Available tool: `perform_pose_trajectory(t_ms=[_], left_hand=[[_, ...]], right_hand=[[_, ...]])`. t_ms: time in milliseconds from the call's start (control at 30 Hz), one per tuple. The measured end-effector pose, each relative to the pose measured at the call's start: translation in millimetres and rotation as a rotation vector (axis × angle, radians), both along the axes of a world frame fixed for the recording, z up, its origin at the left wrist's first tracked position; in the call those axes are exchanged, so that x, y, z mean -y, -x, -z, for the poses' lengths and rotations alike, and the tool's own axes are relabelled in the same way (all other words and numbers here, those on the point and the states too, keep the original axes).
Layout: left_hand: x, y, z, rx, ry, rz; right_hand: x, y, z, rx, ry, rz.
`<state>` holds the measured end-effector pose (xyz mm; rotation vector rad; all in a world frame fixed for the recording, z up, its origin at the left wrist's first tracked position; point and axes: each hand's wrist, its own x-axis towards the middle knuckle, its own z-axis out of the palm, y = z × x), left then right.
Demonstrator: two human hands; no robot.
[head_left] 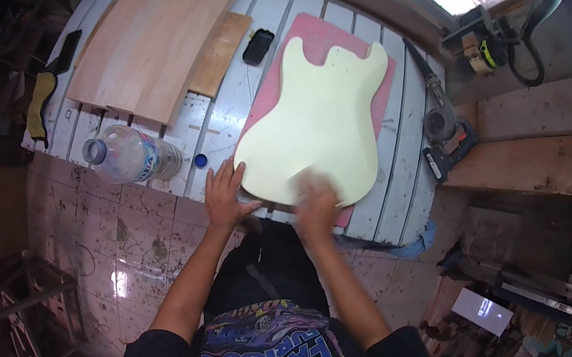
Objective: The person sands the sides and flat surfaces of a white guitar body using a sanding block and sandpaper, turning the object to reach different edges.
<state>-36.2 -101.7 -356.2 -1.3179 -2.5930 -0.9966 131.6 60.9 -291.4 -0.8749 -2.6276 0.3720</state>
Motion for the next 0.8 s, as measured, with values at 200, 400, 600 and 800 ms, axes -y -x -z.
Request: perform_pose_trajectory(t_ms=[200,400,600,800], left_hand=[[39,0,-8,0.272,-0.107,0.0],[89,-50,-86,0.661,-0.079,0.254],[119,-74,-66,0.911,-0.036,0.17],[137,-78,-80,0.808,-0.092,0.075]], right_hand=[[98,25,9,-0.383,1.221,-0.023],[60,3,10,-0.583,2.592,0.125],[88,23,36,-0.471,2.856,-0.018],[103,33,35,-0.349,2.999,-0.121]])
